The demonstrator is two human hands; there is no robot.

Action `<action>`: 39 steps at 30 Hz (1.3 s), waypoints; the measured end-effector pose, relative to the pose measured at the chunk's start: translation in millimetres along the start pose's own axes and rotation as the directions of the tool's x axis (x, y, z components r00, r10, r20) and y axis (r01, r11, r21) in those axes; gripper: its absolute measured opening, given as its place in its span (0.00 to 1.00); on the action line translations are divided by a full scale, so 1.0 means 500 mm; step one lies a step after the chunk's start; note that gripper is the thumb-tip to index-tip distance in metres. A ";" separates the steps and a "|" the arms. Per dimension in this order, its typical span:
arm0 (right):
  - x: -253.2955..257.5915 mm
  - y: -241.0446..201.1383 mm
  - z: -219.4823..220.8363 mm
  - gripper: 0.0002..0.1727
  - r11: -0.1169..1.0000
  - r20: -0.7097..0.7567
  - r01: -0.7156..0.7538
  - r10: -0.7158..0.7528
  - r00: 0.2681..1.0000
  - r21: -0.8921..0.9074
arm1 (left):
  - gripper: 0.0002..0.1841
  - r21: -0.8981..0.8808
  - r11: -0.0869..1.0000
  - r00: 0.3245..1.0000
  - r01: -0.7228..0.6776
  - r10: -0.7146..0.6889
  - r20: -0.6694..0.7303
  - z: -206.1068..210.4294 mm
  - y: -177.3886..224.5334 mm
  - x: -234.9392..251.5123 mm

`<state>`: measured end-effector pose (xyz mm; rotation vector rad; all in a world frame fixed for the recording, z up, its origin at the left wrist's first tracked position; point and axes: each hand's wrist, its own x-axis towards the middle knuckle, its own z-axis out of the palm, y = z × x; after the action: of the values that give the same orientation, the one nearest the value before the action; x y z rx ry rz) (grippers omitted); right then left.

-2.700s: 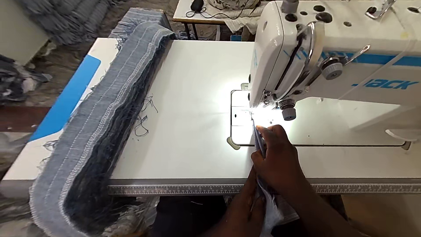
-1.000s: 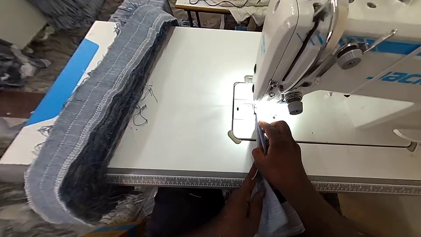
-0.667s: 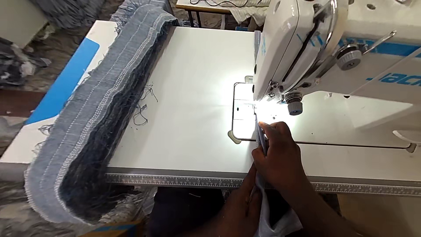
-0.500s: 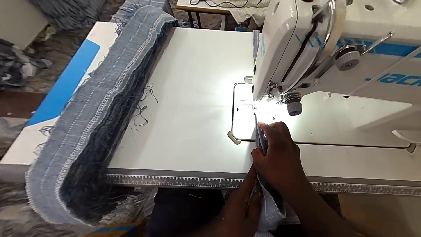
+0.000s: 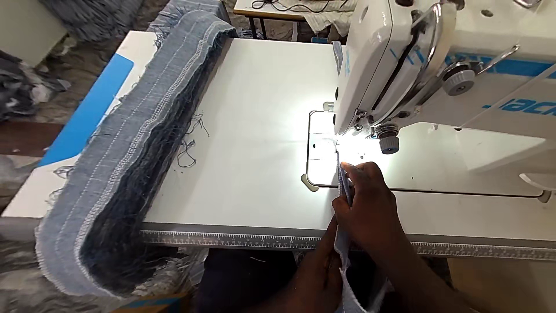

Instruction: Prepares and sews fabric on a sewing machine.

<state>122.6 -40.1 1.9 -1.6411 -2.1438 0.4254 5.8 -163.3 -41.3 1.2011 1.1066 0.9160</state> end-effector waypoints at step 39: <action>-0.003 0.003 0.000 0.32 1.000 -0.015 -0.001 0.001 1.000 0.004 | 0.32 0.014 0.999 0.999 -0.039 0.038 0.009 0.009 -0.005 0.003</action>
<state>124.3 -41.3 0.9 -1.6381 -2.1296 0.4164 10.4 -163.2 -44.0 1.2404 1.0880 0.9332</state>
